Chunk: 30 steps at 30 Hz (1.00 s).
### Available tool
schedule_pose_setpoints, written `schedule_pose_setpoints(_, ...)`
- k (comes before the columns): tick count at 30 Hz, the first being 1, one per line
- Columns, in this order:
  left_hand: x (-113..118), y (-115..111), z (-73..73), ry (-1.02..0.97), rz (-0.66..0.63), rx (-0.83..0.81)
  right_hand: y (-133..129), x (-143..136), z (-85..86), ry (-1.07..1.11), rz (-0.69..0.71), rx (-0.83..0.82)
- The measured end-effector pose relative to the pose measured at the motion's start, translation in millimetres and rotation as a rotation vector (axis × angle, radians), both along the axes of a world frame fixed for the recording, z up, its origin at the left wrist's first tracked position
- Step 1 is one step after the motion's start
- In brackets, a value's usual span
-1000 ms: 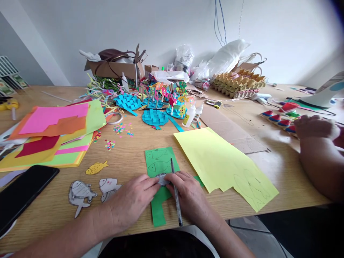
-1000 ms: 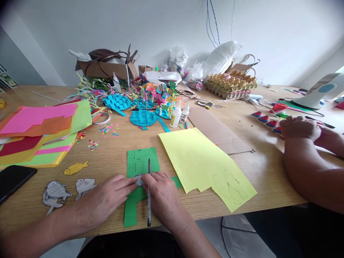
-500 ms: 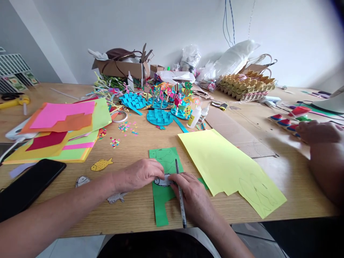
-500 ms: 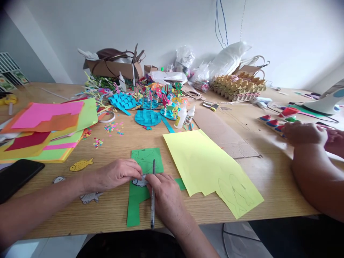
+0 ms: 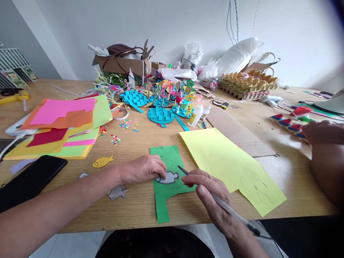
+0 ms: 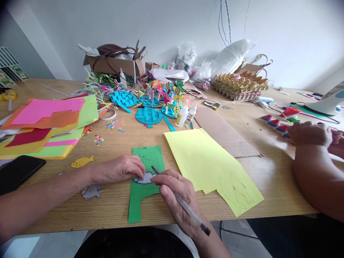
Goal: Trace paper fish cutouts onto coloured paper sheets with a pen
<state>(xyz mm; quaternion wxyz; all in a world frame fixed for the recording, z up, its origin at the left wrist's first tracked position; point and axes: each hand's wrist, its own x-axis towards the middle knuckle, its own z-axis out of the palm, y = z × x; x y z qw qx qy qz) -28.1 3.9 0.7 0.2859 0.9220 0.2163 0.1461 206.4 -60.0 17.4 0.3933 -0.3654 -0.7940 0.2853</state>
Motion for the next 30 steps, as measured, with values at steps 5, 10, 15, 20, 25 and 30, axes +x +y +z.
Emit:
schedule_pose_setpoints(5, 3, 5, 2.4, 0.021, -0.048, -0.032, -3, -17, 6.0, -0.008, 0.045, -0.189)
schedule_pose_setpoints(10, 3, 6, 3.0, 0.060, 0.008, -0.076, 1, -36, -1.4, 0.011, 0.013, -0.333)
schedule_pose_setpoints(15, 0, 7, 3.8, 0.098, 0.047, -0.124, 7, -46, -10.1, 0.012, -0.065, -0.352)
schedule_pose_setpoints(20, 0, 10, 6.2, 0.108, 0.034, -0.164, 10, -57, -20.1, 0.041, -0.093, -0.368)
schedule_pose_setpoints(25, 1, 13, 7.3, 0.105, 0.016, -0.194, 10, -61, -24.2, -0.014, -0.123, -0.324)
schedule_pose_setpoints(30, 0, 14, 6.7, 0.098, 0.010, -0.208, 9, -61, -24.7, -0.053, -0.133, -0.294)
